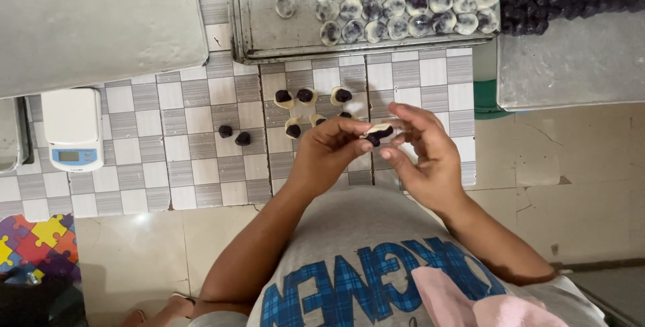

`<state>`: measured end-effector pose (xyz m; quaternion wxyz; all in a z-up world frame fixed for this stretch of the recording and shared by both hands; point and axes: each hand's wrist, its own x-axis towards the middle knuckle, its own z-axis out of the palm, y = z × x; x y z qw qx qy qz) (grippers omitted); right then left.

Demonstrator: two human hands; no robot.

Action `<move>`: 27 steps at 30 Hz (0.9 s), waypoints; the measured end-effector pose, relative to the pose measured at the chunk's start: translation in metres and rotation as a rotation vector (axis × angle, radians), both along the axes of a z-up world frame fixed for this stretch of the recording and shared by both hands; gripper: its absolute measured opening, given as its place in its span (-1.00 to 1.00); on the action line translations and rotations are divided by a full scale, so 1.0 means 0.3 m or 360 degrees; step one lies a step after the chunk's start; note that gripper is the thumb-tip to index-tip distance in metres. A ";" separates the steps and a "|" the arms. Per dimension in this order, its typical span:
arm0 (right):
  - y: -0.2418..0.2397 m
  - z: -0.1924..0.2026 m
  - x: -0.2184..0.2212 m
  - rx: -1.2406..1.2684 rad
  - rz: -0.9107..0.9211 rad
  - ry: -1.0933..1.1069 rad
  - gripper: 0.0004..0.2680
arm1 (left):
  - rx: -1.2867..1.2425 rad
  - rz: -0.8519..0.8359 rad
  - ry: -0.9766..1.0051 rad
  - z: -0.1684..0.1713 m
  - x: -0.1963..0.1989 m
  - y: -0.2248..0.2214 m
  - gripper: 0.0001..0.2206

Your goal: Wrapping dark filling into light-colored dough and arranging the finished pieces on a metal baking tray in a bakery.

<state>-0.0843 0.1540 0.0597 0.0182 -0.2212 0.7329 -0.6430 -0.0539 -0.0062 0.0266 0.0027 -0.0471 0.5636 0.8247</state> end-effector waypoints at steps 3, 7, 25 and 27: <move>0.001 -0.083 -0.008 -0.0221 -0.0006 -0.0346 -0.72 | 0.0077 0.0024 -0.0056 -0.001 0.004 0.017 -0.77; -0.003 -0.066 -0.033 -0.0001 -0.0198 -0.0099 -0.83 | -0.0229 0.0082 0.0086 0.040 0.005 0.002 -0.77; 0.009 -0.034 -0.041 -0.0094 0.0009 -0.0342 -0.89 | -0.0343 0.0170 0.0197 0.027 0.013 0.004 -0.77; 0.015 -0.029 -0.053 0.0091 -0.0061 -0.0183 -0.90 | -0.0571 0.0078 0.0224 0.032 0.018 0.002 -0.76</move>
